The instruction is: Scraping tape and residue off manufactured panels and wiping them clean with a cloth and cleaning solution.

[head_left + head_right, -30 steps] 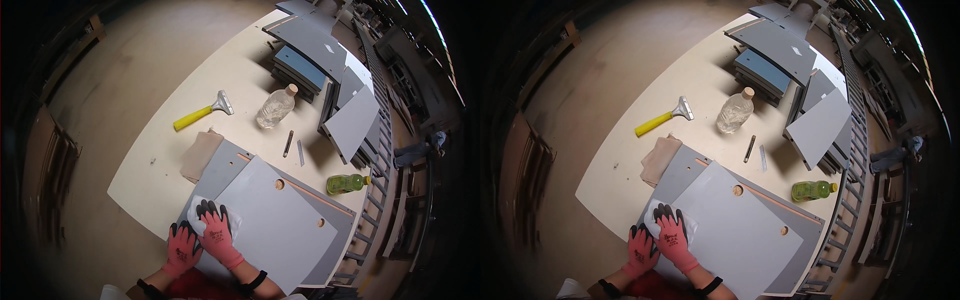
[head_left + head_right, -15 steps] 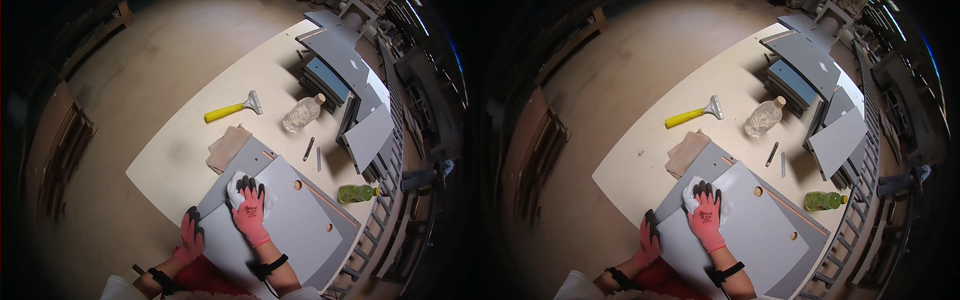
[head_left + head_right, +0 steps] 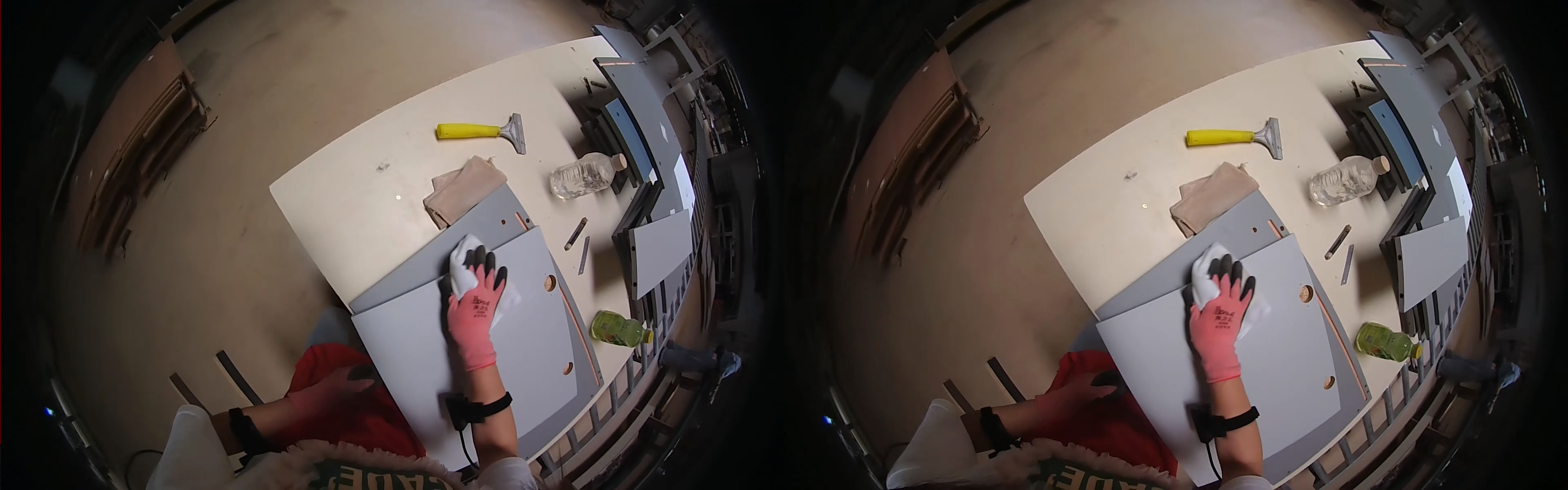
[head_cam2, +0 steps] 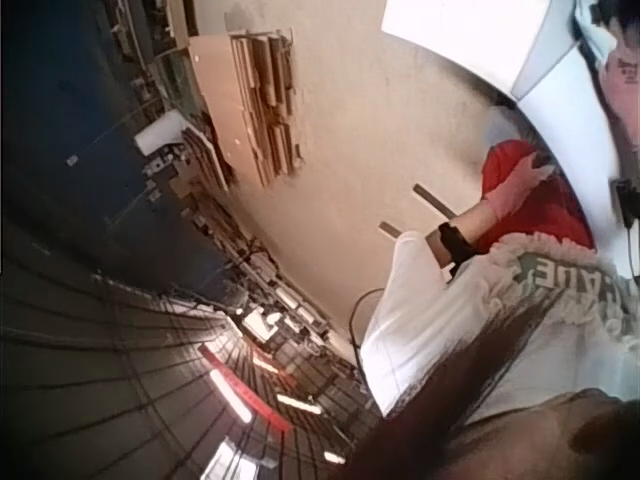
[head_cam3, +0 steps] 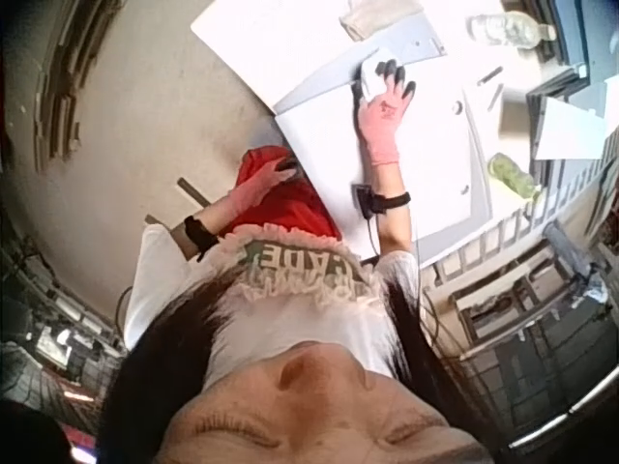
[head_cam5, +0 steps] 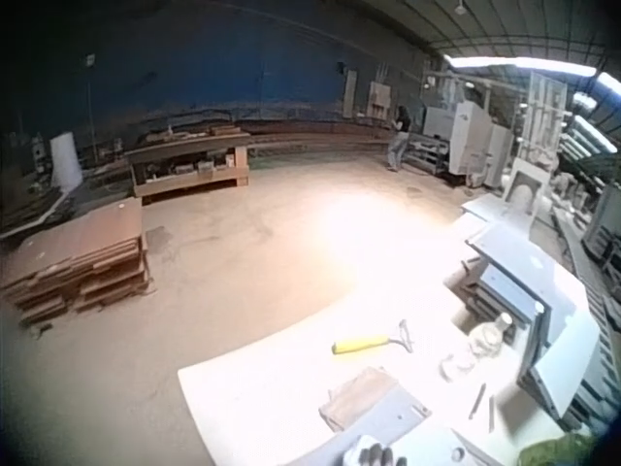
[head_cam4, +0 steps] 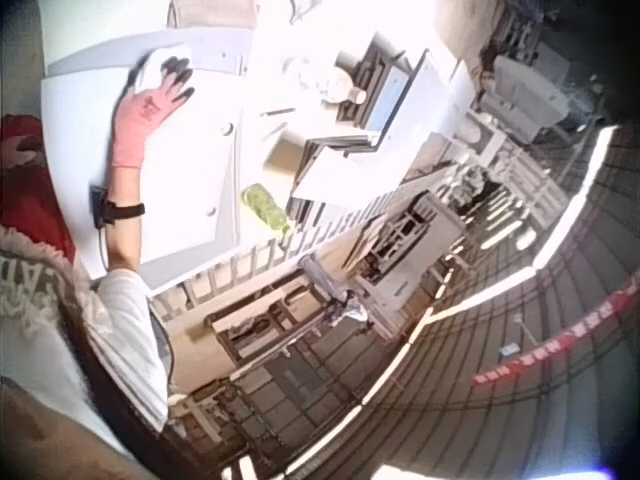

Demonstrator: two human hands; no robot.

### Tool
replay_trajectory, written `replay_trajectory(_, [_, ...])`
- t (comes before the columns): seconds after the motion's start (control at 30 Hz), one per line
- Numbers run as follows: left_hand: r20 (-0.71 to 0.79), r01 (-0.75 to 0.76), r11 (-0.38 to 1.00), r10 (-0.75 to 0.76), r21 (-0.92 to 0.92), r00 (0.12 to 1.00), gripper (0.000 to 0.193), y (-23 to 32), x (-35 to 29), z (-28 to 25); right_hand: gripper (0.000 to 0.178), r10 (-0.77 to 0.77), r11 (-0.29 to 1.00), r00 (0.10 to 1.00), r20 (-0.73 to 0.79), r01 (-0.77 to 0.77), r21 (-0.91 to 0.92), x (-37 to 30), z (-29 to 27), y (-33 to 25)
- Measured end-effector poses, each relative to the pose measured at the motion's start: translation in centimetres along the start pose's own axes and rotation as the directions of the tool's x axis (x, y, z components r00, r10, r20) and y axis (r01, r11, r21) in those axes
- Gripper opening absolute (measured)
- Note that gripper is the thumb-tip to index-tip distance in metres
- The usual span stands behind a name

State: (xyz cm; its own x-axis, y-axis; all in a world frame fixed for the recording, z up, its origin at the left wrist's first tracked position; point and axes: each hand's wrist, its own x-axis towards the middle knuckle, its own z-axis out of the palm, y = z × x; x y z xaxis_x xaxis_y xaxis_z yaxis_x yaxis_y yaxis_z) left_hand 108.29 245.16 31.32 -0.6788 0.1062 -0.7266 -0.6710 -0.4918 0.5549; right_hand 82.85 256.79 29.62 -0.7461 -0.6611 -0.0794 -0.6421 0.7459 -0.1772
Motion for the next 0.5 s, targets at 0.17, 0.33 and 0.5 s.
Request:
replay_trajectory(0.17, [0.064, -0.411, 0.329, 0.71, 0.85, 0.701, 0.041, -3.9, 3.2, -1.0, 0.06, -0.519, 0.848, 0.766, 0.379, 0.407, 0.339, -7.7, -0.1, -12.0])
replay_trajectory(0.33, [-0.087, -0.027, 0.997, 0.033, 0.07, 0.996, 0.037, 0.2, 2.1, -0.4, 0.054, -0.235, 0.97, 0.962, 0.142, 0.222, 0.103, -1.4, -1.4, -3.5])
replay_trajectory(0.5, [-0.022, -0.11, 0.966, 0.119, 0.233, 0.993, 0.036, 1.7, 1.7, -1.2, 0.057, -0.278, 0.959, 0.945, 0.174, 0.262, 0.112, -1.3, -1.8, -5.2])
